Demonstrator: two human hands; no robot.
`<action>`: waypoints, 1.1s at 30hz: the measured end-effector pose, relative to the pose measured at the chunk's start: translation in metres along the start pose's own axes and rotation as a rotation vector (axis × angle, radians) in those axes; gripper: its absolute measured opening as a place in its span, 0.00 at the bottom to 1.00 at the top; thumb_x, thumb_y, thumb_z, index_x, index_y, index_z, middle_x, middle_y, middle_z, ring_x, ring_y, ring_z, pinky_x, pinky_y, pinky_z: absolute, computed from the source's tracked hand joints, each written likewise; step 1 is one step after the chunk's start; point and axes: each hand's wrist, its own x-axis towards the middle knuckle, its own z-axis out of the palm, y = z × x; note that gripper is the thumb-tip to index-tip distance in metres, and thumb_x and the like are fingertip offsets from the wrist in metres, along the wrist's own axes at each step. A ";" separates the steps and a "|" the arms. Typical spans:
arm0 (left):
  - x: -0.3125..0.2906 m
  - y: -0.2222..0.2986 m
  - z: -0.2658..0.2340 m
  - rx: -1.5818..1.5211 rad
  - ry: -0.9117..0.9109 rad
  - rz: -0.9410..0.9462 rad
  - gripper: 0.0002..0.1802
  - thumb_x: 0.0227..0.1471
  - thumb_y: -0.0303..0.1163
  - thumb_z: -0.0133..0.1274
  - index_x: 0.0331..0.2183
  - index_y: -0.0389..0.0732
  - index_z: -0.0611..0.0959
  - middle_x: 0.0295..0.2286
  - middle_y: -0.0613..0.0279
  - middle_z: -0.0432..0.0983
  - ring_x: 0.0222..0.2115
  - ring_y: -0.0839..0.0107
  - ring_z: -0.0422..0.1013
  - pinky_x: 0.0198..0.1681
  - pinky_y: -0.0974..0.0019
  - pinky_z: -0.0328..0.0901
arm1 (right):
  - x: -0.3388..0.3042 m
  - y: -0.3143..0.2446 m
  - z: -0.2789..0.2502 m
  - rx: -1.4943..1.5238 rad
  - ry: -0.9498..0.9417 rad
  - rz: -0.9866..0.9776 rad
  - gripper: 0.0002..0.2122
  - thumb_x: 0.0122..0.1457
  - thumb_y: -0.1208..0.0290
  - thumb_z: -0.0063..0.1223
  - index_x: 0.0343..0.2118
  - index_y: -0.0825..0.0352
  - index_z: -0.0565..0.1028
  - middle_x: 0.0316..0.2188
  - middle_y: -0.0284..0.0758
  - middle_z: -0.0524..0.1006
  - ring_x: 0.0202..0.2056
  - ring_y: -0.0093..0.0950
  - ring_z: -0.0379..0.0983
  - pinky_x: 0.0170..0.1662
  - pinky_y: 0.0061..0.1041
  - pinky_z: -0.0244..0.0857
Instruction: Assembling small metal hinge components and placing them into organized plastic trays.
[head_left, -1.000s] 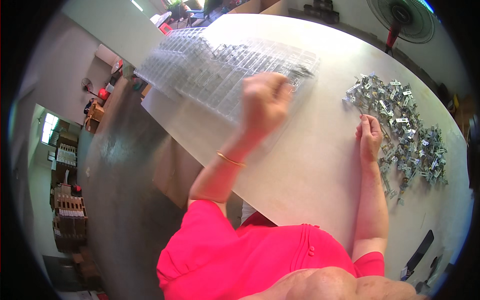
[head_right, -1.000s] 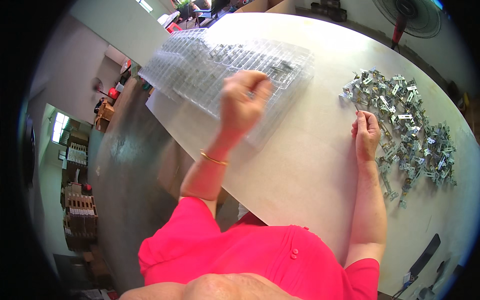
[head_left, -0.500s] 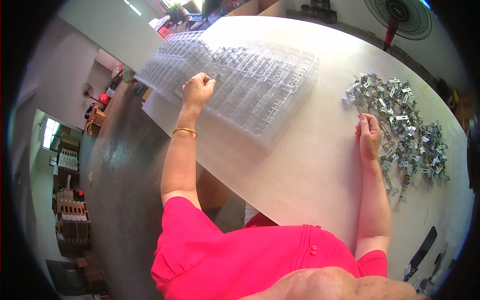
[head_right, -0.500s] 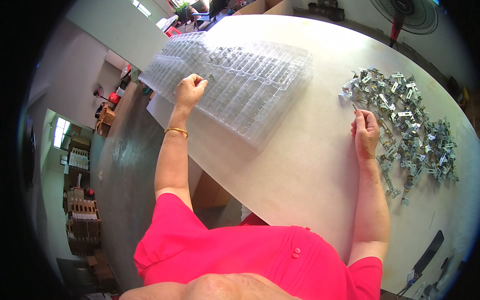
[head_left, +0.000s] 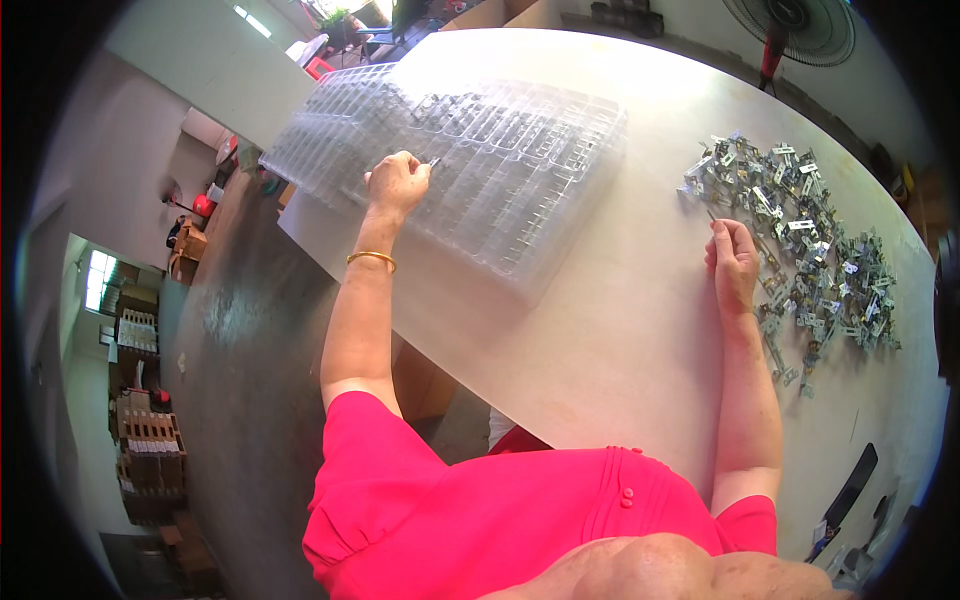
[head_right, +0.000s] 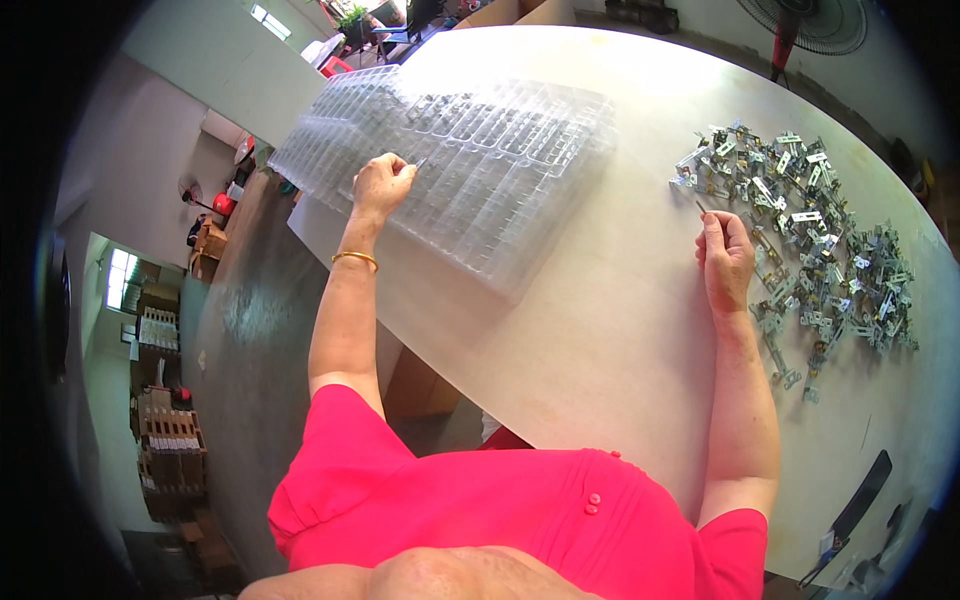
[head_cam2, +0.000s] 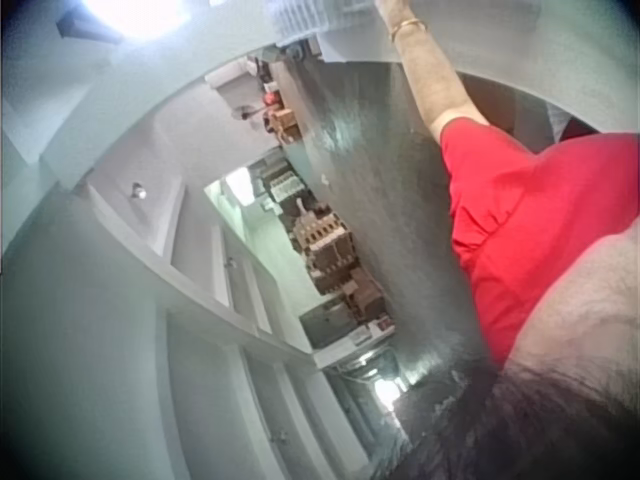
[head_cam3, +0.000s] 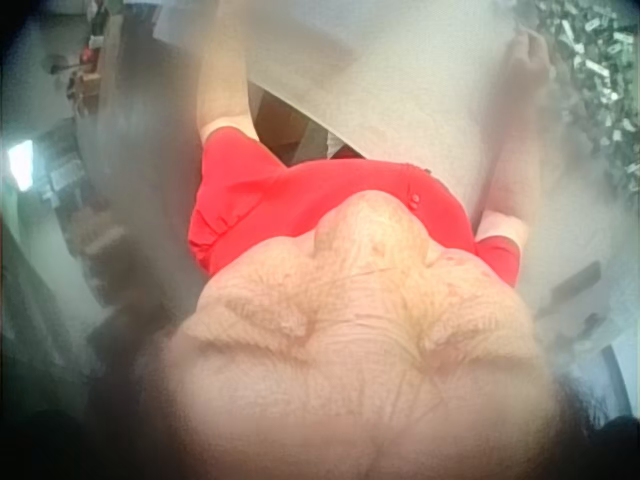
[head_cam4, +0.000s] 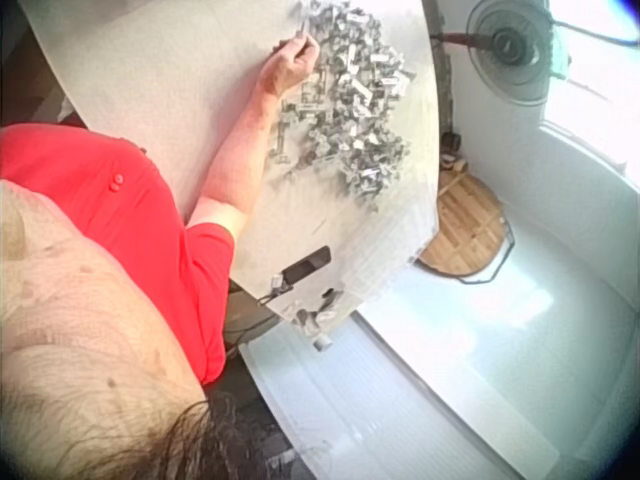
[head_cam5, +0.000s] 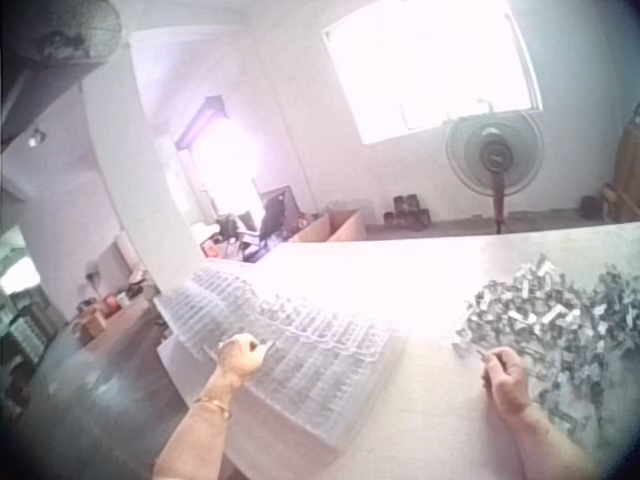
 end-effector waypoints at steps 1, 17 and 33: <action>0.000 0.000 0.000 0.039 0.062 0.043 0.14 0.47 0.41 0.59 0.29 0.40 0.85 0.24 0.55 0.81 0.28 0.58 0.78 0.37 0.57 0.70 | 0.001 0.002 0.001 0.002 0.006 0.003 0.07 0.65 0.65 0.50 0.35 0.62 0.76 0.20 0.23 0.71 0.20 0.11 0.63 0.21 0.12 0.56; -0.142 0.266 0.005 -0.530 0.218 0.724 0.04 0.49 0.24 0.59 0.30 0.40 0.82 0.27 0.61 0.77 0.32 0.67 0.73 0.41 0.63 0.63 | 0.012 0.010 -0.002 0.251 0.168 -0.052 0.07 0.67 0.66 0.46 0.37 0.64 0.68 0.21 0.30 0.73 0.18 0.17 0.67 0.18 0.17 0.61; -0.017 0.341 0.149 -0.403 -0.241 0.219 0.17 0.45 0.41 0.55 0.33 0.38 0.83 0.34 0.48 0.80 0.39 0.52 0.75 0.46 0.56 0.67 | 0.010 0.008 0.000 0.242 0.167 -0.014 0.07 0.65 0.66 0.48 0.36 0.65 0.70 0.20 0.30 0.75 0.17 0.17 0.69 0.20 0.18 0.64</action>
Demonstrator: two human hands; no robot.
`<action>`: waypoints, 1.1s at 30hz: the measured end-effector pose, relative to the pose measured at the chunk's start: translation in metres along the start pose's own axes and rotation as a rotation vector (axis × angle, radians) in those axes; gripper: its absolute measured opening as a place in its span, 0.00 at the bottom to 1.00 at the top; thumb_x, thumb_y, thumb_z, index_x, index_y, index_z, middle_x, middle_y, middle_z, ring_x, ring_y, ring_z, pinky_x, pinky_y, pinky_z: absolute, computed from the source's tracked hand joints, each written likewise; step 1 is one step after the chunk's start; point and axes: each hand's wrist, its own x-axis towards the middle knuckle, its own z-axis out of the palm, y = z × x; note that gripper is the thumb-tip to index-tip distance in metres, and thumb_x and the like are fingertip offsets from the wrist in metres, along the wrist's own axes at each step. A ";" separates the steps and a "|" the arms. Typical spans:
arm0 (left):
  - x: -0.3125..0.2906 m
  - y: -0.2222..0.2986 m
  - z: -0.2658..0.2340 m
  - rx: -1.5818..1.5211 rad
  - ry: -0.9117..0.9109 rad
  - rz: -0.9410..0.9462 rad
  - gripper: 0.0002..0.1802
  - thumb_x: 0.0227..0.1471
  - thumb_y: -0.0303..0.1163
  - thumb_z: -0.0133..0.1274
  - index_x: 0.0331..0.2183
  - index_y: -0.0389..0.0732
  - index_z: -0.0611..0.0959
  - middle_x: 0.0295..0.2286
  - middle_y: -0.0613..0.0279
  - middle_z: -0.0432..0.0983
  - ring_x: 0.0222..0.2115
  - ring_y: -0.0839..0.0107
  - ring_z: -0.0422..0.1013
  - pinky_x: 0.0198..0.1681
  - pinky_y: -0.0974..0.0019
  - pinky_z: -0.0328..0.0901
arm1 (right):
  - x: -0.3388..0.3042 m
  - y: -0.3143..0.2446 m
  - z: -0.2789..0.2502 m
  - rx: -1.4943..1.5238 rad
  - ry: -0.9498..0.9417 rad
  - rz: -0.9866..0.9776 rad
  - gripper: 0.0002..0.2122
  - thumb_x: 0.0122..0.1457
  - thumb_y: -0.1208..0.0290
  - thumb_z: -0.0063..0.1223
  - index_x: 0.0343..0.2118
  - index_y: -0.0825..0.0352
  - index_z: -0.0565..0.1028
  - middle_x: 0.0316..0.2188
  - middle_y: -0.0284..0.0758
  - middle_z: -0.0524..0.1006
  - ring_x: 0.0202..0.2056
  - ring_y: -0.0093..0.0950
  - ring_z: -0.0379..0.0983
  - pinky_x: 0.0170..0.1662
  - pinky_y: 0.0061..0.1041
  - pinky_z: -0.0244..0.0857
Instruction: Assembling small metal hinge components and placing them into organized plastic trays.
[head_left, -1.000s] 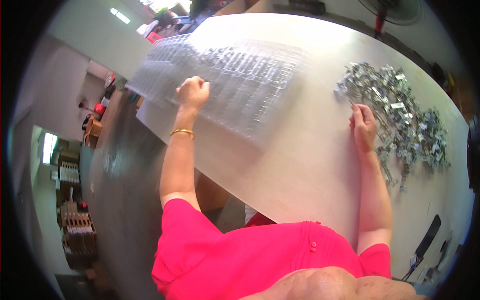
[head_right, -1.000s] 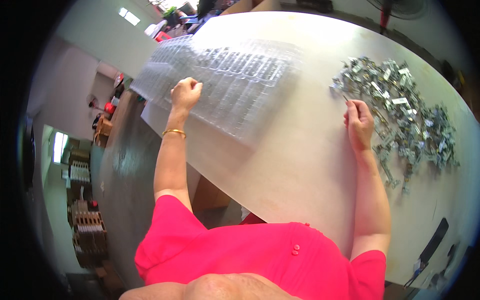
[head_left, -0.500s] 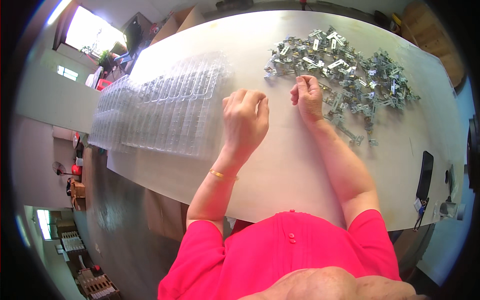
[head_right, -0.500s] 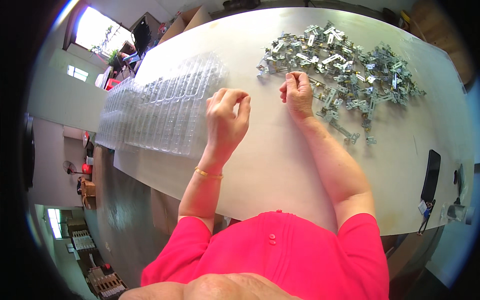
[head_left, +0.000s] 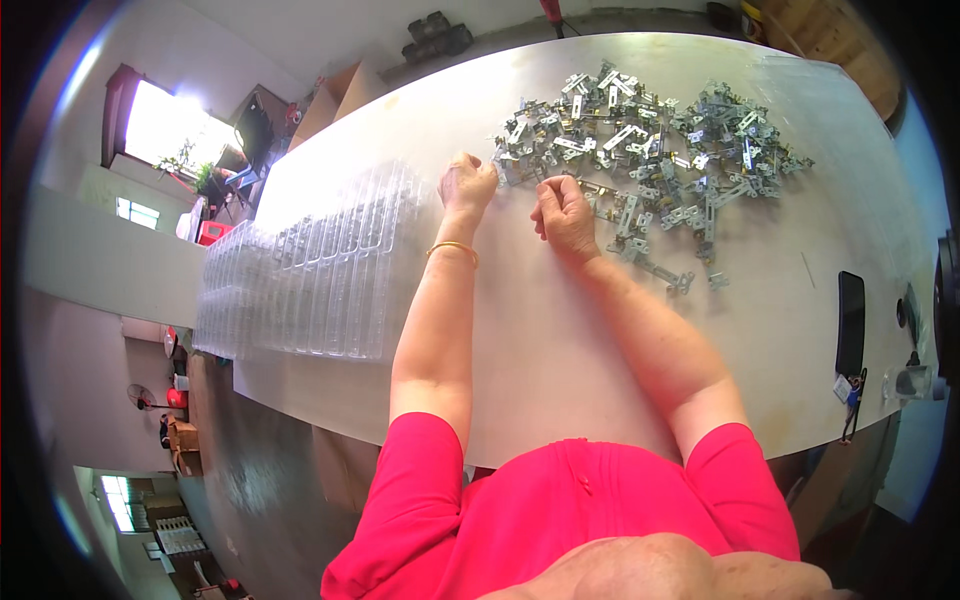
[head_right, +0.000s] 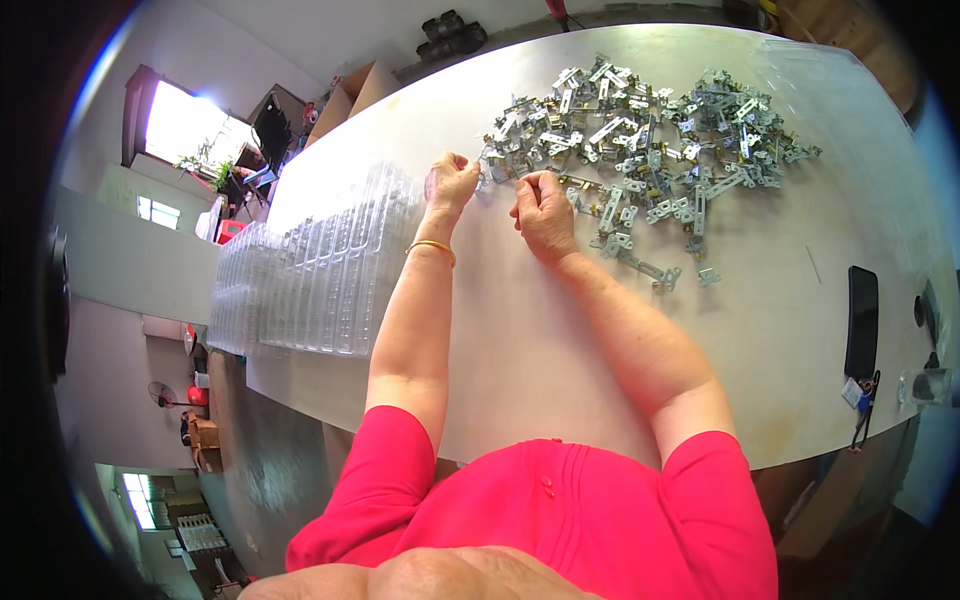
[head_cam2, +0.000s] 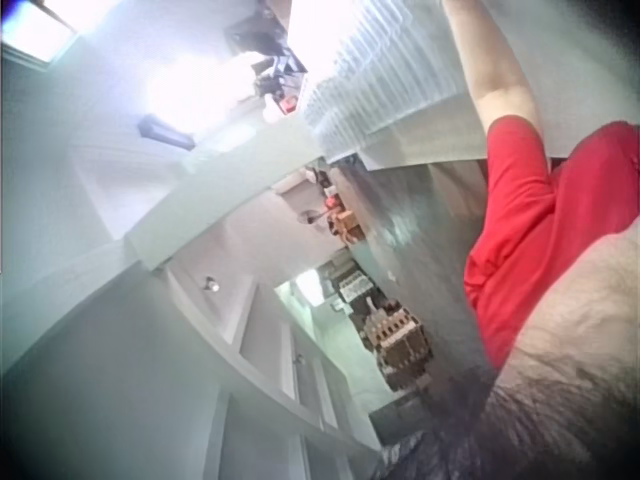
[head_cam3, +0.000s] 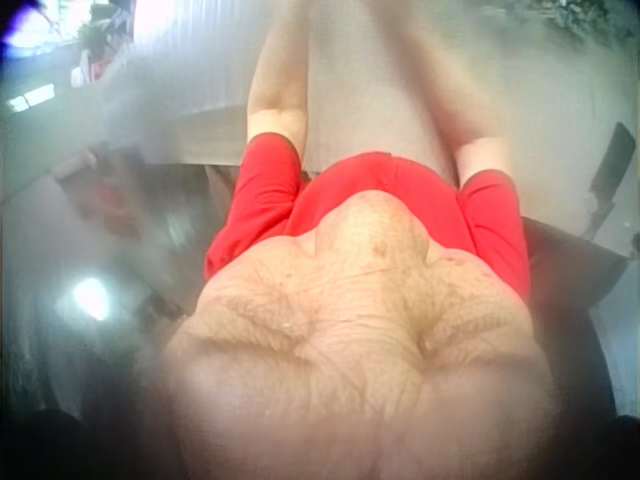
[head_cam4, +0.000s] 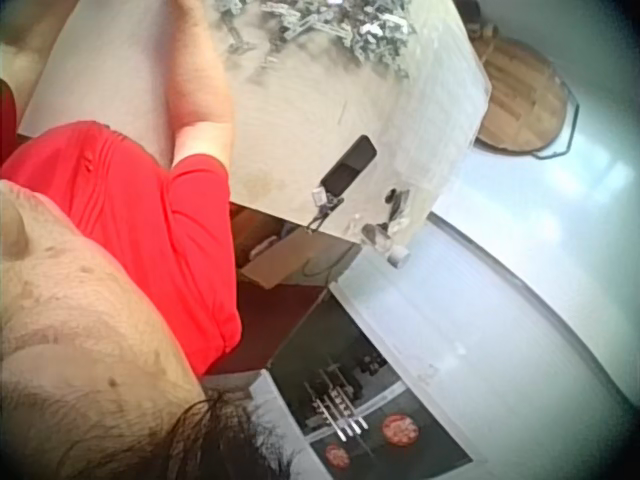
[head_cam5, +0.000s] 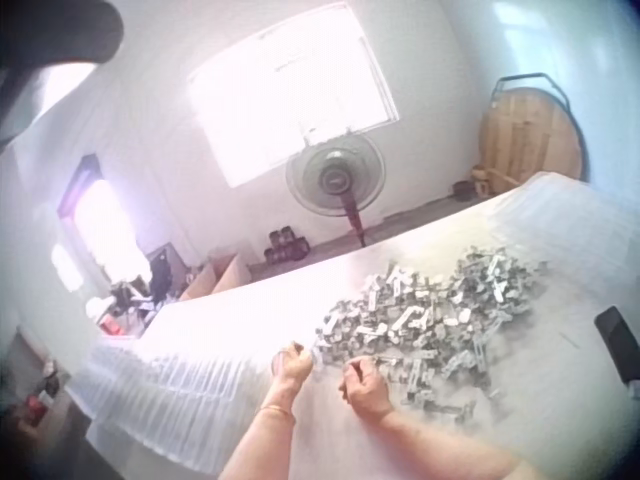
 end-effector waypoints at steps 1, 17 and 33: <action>0.004 -0.001 0.003 0.026 -0.044 -0.029 0.19 0.45 0.43 0.55 0.35 0.38 0.83 0.36 0.48 0.81 0.41 0.53 0.76 0.47 0.56 0.67 | -0.001 -0.001 0.000 0.003 0.004 -0.005 0.07 0.65 0.66 0.48 0.36 0.65 0.70 0.20 0.30 0.75 0.17 0.17 0.69 0.20 0.18 0.64; 0.009 0.009 0.010 -0.071 0.039 -0.059 0.15 0.51 0.39 0.52 0.32 0.38 0.84 0.32 0.47 0.81 0.38 0.52 0.77 0.46 0.54 0.68 | -0.002 -0.004 0.002 -0.018 -0.020 0.019 0.07 0.65 0.66 0.49 0.36 0.65 0.71 0.20 0.29 0.75 0.19 0.16 0.68 0.22 0.17 0.64; -0.053 -0.006 -0.012 -0.234 0.258 0.173 0.07 0.53 0.30 0.54 0.33 0.36 0.78 0.28 0.56 0.79 0.29 0.63 0.76 0.37 0.61 0.66 | 0.000 0.004 0.001 0.006 -0.045 -0.041 0.06 0.65 0.67 0.50 0.38 0.64 0.71 0.23 0.28 0.74 0.21 0.16 0.70 0.22 0.17 0.64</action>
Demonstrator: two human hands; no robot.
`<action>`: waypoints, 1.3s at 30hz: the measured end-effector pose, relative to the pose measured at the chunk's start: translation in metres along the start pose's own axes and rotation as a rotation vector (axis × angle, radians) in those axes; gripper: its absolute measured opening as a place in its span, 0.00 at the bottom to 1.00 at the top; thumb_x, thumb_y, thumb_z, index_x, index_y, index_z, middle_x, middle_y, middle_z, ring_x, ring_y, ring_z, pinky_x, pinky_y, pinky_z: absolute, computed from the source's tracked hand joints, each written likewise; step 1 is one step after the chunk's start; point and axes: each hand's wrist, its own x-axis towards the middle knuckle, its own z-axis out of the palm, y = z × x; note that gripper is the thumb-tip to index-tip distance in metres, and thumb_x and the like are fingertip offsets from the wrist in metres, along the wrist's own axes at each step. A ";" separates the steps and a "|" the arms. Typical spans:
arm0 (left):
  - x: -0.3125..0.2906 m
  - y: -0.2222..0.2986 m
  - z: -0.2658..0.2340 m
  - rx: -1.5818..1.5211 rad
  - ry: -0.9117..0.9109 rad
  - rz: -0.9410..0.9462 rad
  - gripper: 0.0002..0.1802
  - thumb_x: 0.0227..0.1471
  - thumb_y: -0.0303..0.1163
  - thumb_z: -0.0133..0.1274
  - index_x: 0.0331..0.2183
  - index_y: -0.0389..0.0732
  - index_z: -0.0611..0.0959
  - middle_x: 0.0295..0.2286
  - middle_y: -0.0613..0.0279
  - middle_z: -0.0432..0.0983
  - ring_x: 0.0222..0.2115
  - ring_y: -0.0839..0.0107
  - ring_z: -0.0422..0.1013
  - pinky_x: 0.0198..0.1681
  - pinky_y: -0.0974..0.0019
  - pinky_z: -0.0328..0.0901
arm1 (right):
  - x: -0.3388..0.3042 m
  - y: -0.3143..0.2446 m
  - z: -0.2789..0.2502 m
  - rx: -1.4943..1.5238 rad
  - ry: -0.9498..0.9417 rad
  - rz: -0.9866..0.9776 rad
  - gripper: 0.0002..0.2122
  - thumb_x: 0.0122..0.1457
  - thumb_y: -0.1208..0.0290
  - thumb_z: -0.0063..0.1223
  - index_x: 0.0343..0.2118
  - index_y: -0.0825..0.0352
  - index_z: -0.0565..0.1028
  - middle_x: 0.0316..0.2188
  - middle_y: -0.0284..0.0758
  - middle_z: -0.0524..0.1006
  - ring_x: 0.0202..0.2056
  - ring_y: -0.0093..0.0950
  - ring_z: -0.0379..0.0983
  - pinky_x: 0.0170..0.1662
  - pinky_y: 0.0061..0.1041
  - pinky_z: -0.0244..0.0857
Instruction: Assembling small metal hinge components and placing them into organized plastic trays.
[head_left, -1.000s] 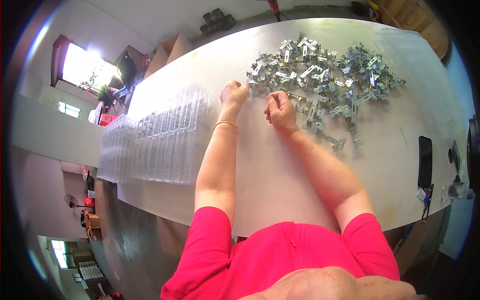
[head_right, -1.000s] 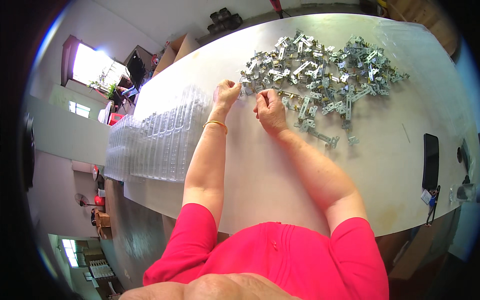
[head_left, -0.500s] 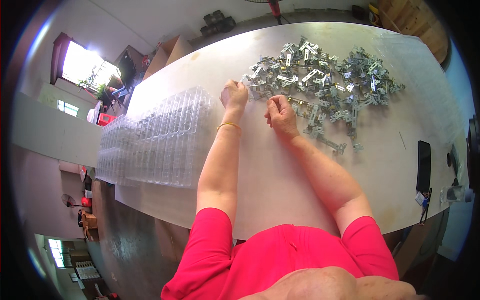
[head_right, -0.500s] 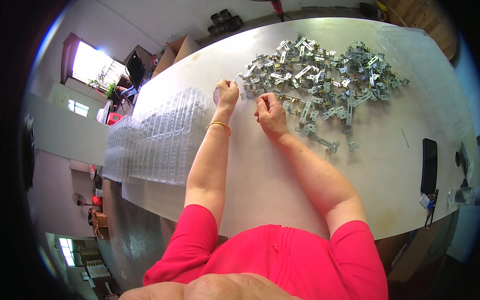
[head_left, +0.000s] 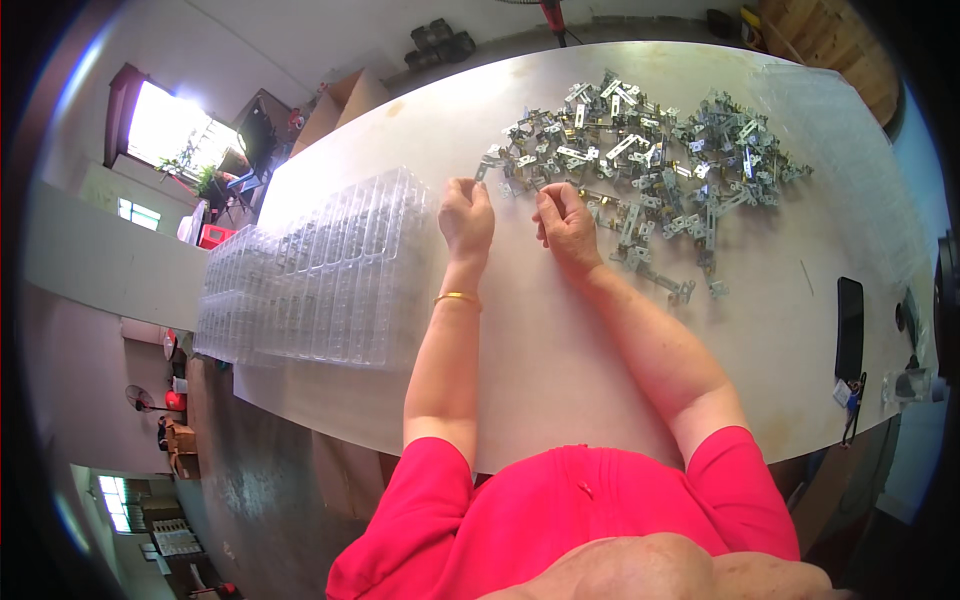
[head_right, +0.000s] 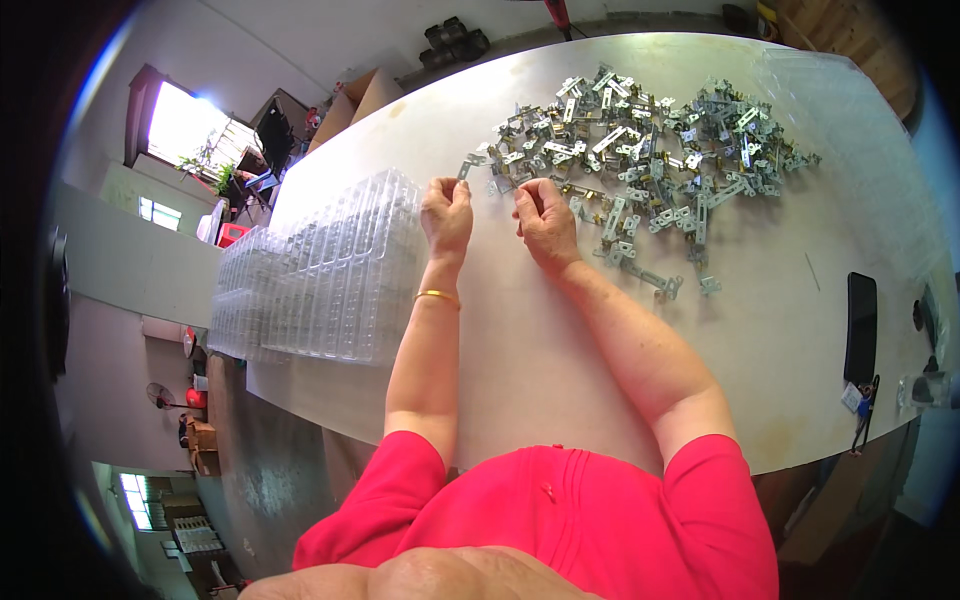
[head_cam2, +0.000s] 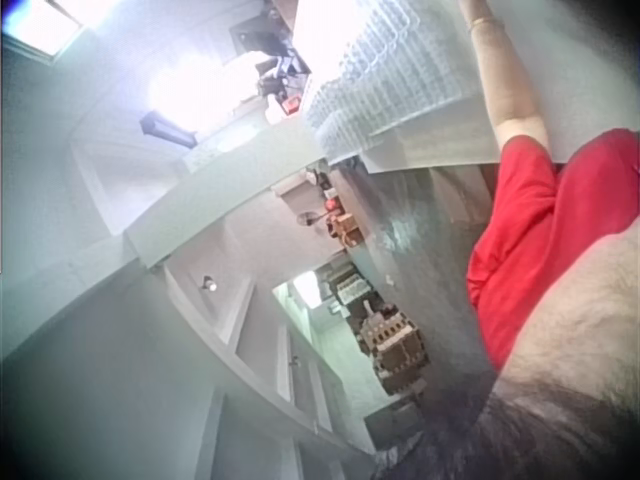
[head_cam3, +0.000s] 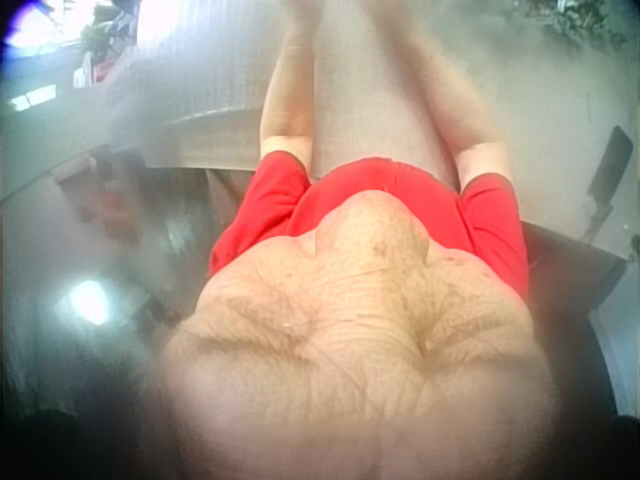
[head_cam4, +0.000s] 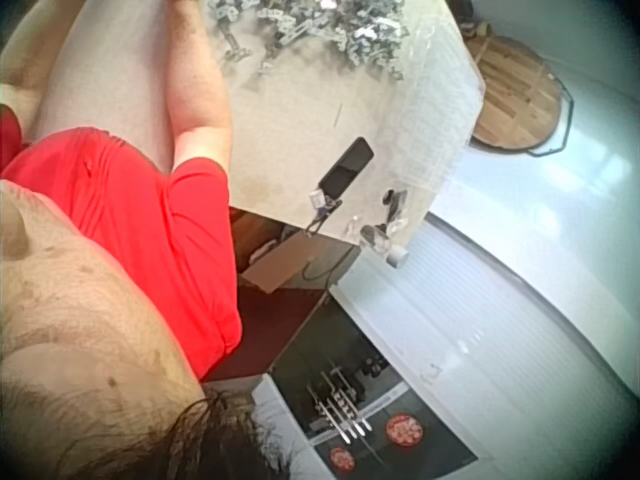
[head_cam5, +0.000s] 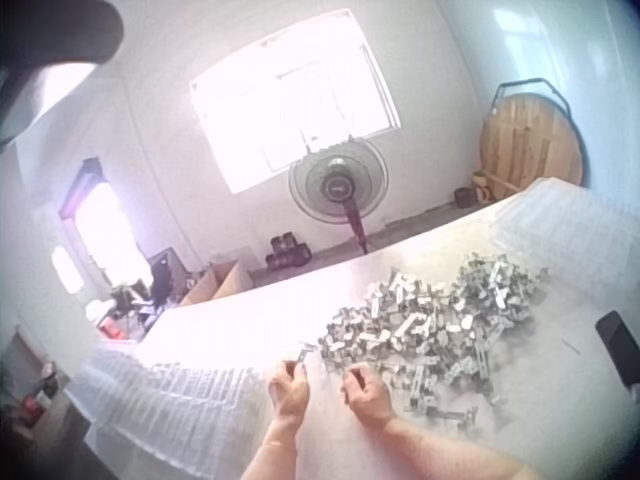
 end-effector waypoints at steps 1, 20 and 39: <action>-0.007 0.001 -0.004 -0.366 -0.152 -0.210 0.07 0.57 0.31 0.54 0.34 0.37 0.78 0.28 0.59 0.79 0.27 0.68 0.75 0.35 0.66 0.68 | 0.001 0.002 0.000 0.005 0.004 -0.042 0.06 0.65 0.67 0.50 0.38 0.64 0.71 0.26 0.28 0.75 0.22 0.16 0.71 0.22 0.17 0.65; -0.063 -0.004 -0.048 -0.961 -0.489 -0.623 0.10 0.61 0.34 0.51 0.34 0.37 0.77 0.20 0.66 0.72 0.13 0.80 0.65 0.18 0.76 0.62 | -0.003 0.003 0.006 0.104 -0.176 -0.021 0.06 0.64 0.69 0.53 0.38 0.65 0.74 0.27 0.29 0.75 0.26 0.17 0.73 0.27 0.18 0.70; -0.071 -0.021 -0.045 -0.917 -0.276 -0.550 0.10 0.60 0.35 0.54 0.31 0.40 0.76 0.18 0.67 0.72 0.09 0.84 0.58 0.10 0.78 0.50 | -0.023 -0.012 0.014 -0.471 -0.243 -0.159 0.05 0.60 0.72 0.57 0.34 0.68 0.76 0.20 0.29 0.75 0.23 0.16 0.67 0.27 0.21 0.63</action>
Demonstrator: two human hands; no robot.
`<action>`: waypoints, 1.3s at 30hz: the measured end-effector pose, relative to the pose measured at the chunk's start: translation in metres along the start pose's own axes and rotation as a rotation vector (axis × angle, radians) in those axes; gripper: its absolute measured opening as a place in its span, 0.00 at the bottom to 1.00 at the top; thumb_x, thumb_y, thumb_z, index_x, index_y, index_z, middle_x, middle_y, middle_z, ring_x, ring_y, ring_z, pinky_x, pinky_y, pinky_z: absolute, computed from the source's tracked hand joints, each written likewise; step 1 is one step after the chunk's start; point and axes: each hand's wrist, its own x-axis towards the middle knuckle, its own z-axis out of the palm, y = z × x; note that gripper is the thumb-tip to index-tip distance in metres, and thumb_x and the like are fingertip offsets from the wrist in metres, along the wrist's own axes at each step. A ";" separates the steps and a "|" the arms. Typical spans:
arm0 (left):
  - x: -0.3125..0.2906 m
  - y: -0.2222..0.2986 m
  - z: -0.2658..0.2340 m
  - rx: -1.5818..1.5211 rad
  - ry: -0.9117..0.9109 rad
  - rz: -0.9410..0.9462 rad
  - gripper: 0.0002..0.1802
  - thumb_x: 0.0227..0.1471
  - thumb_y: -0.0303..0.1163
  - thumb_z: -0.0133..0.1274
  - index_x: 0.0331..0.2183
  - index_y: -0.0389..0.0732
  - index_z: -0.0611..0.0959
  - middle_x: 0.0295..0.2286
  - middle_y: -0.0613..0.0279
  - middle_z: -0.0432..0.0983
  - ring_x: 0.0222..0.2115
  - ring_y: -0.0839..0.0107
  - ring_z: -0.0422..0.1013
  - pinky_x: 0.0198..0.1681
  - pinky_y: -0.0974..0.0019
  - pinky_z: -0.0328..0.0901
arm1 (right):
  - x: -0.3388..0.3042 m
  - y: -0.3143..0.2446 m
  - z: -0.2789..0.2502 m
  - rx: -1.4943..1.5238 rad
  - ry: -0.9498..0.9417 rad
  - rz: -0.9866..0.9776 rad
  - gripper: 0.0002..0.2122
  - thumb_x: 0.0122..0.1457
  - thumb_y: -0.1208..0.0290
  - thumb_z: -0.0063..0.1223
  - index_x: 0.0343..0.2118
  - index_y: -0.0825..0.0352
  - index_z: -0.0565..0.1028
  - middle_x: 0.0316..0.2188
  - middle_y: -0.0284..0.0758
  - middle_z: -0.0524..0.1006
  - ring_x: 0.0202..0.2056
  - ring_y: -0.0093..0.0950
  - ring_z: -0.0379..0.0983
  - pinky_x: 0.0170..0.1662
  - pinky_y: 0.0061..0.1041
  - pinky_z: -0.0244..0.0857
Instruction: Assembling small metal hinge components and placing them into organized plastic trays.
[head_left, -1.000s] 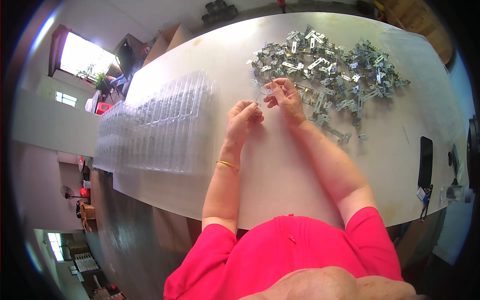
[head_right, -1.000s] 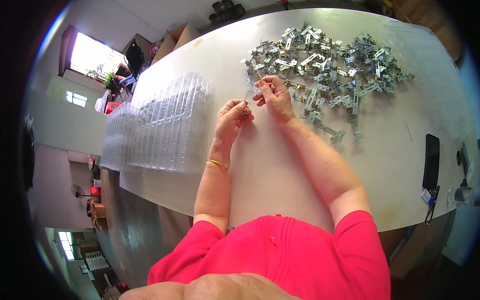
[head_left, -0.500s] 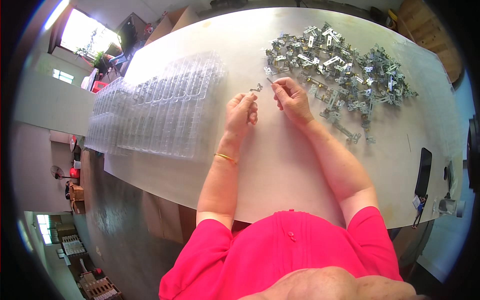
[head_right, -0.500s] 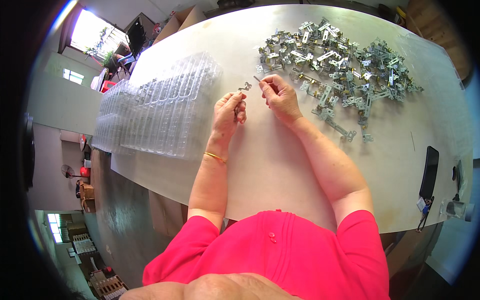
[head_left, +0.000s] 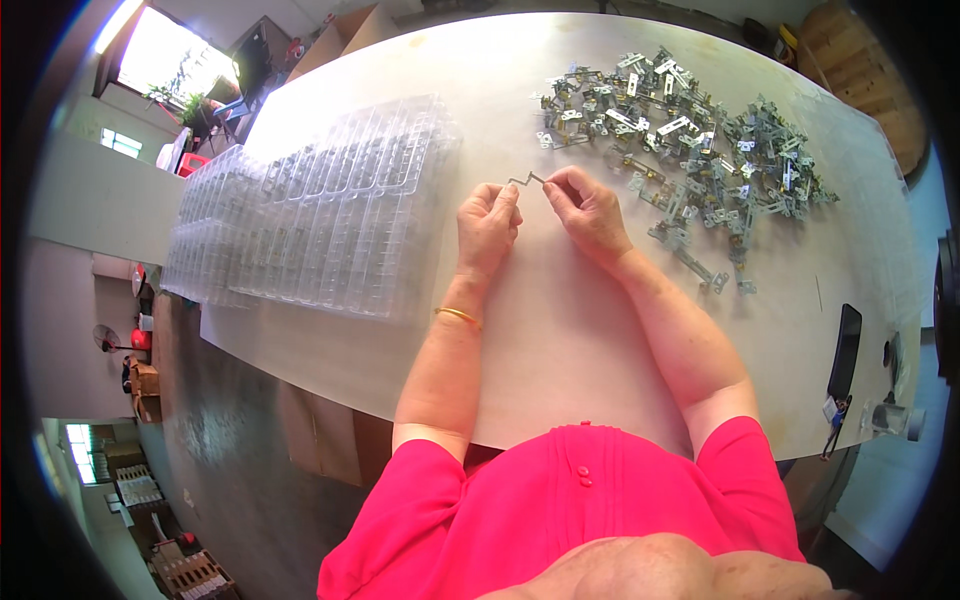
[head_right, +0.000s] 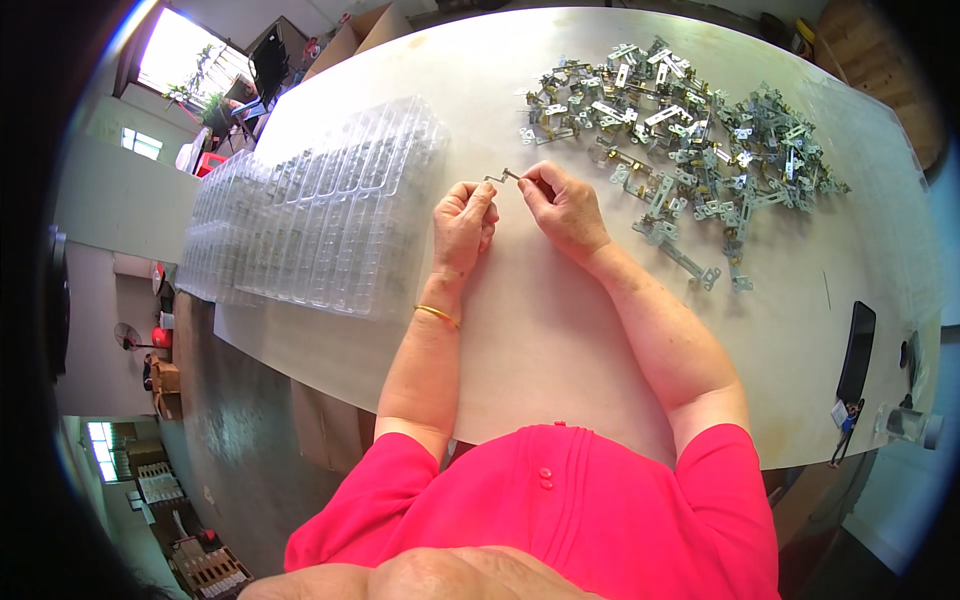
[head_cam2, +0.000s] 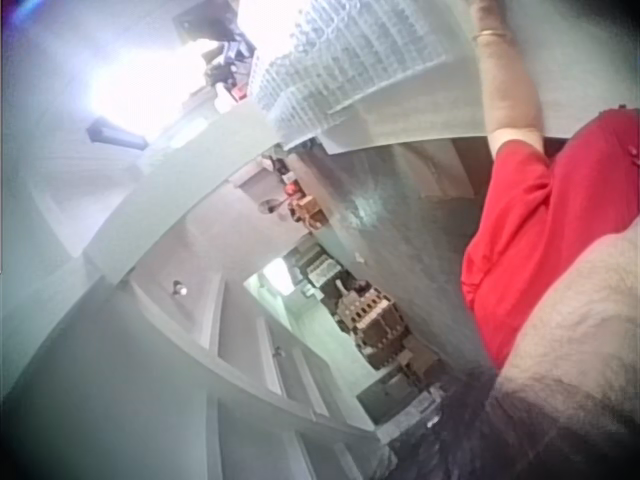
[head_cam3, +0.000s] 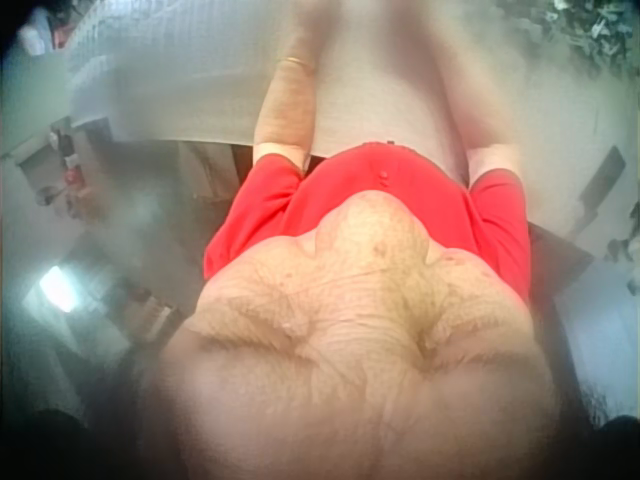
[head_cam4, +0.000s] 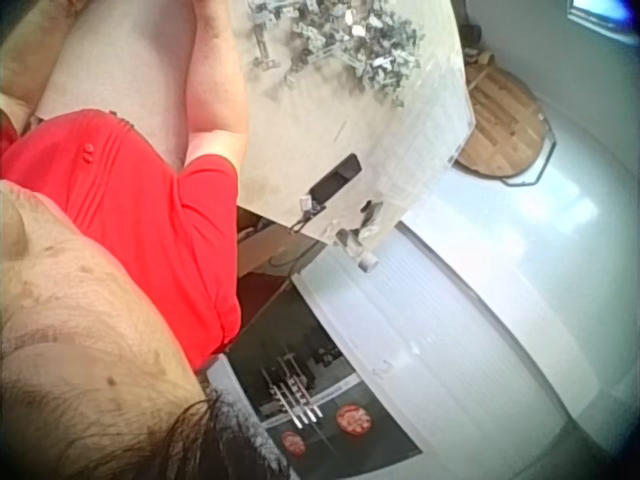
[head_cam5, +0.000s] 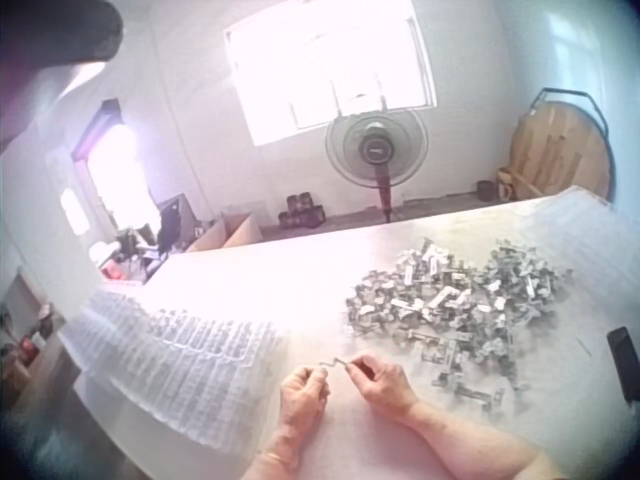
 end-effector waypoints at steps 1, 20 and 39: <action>0.000 0.000 0.000 -0.002 0.002 -0.001 0.10 0.60 0.35 0.54 0.31 0.40 0.76 0.18 0.67 0.72 0.09 0.84 0.58 0.10 0.78 0.50 | 0.000 0.001 0.000 -0.001 -0.002 0.000 0.05 0.60 0.72 0.57 0.34 0.68 0.76 0.20 0.29 0.75 0.23 0.16 0.67 0.27 0.21 0.63; 0.000 -0.010 0.006 0.403 -0.044 0.315 0.11 0.58 0.33 0.57 0.28 0.37 0.79 0.18 0.71 0.73 0.19 0.85 0.67 0.22 0.77 0.61 | 0.004 0.009 0.002 0.076 -0.013 -0.001 0.04 0.61 0.74 0.54 0.37 0.67 0.77 0.29 0.29 0.75 0.27 0.17 0.69 0.31 0.17 0.66; 0.008 -0.002 -0.011 -0.251 -0.165 -0.014 0.09 0.62 0.34 0.50 0.33 0.39 0.78 0.18 0.69 0.71 0.10 0.85 0.56 0.12 0.80 0.48 | 0.004 0.007 0.005 0.160 0.051 0.059 0.05 0.62 0.71 0.56 0.33 0.67 0.77 0.19 0.22 0.70 0.22 0.11 0.62 0.24 0.16 0.57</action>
